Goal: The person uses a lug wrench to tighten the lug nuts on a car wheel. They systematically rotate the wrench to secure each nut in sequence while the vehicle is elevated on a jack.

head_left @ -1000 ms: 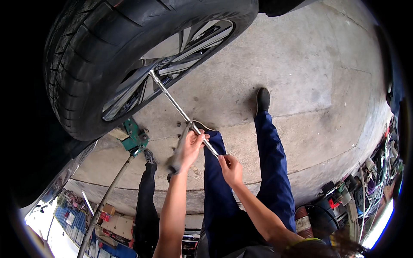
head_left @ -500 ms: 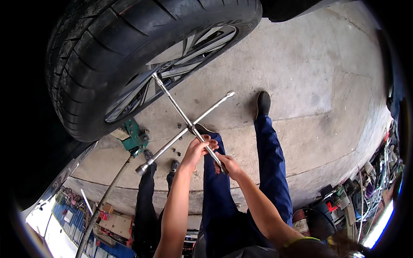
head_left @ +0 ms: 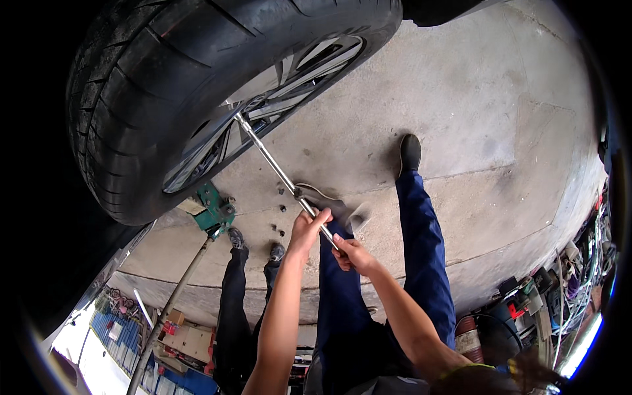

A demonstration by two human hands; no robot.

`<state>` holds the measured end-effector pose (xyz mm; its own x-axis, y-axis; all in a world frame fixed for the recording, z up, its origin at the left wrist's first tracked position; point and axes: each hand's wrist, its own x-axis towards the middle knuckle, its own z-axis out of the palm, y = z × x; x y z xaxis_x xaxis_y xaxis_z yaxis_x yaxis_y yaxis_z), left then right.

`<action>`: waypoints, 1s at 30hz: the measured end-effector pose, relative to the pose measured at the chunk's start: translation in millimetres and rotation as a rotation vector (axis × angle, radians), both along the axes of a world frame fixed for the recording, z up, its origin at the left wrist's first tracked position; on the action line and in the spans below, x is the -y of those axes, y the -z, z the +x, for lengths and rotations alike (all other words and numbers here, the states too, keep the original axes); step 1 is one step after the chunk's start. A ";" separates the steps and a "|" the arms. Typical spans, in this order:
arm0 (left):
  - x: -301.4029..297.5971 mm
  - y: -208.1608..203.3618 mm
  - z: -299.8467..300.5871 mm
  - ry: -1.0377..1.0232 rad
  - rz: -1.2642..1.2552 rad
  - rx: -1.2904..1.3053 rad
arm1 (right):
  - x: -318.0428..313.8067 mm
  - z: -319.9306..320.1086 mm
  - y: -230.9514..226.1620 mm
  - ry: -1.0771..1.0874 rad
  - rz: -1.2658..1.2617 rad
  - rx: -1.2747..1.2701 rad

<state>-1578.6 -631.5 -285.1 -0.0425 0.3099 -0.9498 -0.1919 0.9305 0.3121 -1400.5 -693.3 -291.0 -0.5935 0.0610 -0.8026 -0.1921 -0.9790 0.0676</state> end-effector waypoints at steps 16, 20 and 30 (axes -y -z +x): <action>-0.2 -7.0 12.3 0.243 0.223 -0.426 | 16.5 -35.3 -54.9 -0.353 0.946 1.082; 11.5 2.6 10.3 0.236 0.319 -0.599 | 15.4 -64.3 -42.4 -0.403 0.847 1.143; -13.5 -18.5 16.0 -0.221 0.099 0.254 | -32.8 14.7 4.7 -0.073 -0.031 0.060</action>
<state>-1562.7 -618.1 -266.6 0.1153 0.4106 -0.9045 -0.4688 0.8252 0.3149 -1385.9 -660.5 -295.7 -0.5458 -0.0060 -0.8379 -0.1248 -0.9882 0.0884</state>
